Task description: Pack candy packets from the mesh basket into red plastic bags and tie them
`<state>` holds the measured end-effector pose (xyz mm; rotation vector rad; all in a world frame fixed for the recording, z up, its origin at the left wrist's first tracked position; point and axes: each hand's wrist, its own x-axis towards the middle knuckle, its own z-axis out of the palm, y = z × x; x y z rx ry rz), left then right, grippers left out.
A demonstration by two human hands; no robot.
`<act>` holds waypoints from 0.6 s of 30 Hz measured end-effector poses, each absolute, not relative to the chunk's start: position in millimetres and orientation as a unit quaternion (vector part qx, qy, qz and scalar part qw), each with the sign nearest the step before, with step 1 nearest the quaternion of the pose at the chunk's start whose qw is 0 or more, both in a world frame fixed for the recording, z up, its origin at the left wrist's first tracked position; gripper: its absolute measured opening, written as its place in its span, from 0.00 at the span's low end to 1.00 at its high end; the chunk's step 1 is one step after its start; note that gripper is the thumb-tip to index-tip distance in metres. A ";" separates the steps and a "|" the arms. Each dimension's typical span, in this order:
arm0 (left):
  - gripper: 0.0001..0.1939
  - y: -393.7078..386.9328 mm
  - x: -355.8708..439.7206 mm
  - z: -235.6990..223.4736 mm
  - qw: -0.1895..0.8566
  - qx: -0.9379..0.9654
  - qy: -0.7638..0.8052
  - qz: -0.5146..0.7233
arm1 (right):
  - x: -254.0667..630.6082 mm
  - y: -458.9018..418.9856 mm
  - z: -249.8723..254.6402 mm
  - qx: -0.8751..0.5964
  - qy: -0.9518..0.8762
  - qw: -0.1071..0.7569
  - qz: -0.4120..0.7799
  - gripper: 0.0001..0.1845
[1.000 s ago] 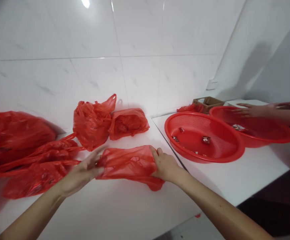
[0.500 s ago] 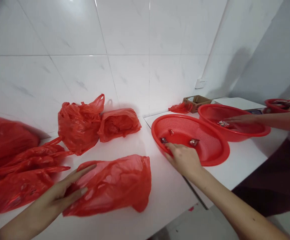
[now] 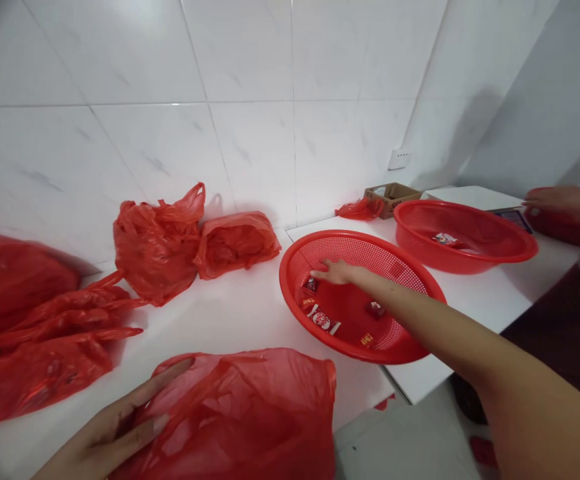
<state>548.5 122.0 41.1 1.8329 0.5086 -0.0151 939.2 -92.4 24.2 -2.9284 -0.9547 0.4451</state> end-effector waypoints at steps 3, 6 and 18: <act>0.33 122.0 549.7 43.0 0.605 0.756 0.249 0.019 | 916.8 -77.6 11.3 -0.916 -0.372 0.022 0.148 0.36; 0.34 122.3 550.6 42.4 0.618 0.733 0.280 0.040 | 898.1 -67.8 4.5 -0.892 -0.428 0.024 0.144 0.21; 0.35 114.3 546.9 29.0 0.615 0.711 0.321 0.110 | 847.3 -68.9 105.5 -0.793 -0.443 0.380 0.175 0.06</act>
